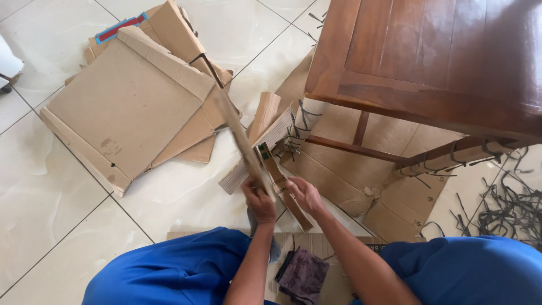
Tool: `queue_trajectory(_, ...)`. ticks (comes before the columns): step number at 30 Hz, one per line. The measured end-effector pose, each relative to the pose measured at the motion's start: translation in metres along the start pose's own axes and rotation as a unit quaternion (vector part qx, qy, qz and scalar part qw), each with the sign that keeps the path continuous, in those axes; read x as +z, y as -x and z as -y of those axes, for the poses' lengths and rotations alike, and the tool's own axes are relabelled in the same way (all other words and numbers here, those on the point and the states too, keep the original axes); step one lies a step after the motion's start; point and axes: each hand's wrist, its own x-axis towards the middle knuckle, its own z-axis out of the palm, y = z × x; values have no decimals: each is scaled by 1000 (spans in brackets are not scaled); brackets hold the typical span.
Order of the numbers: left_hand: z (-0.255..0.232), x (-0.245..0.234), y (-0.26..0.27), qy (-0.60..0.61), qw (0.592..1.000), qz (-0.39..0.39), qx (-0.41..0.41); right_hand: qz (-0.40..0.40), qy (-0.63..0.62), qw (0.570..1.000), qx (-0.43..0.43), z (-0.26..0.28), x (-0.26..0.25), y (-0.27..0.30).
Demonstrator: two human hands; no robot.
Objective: Wrapping the legs of a wooden chair with cardboard and plastic straps for protection.
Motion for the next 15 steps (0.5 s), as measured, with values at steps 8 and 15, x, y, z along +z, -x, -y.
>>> queue_trajectory(8,-28,-6,70,-77,957,273,66,20,-229,972,41,52,-40,-3)
queue_trajectory(15,66,26,40,-316,787,423,319,-22,44,998,37,-46,-57,18)
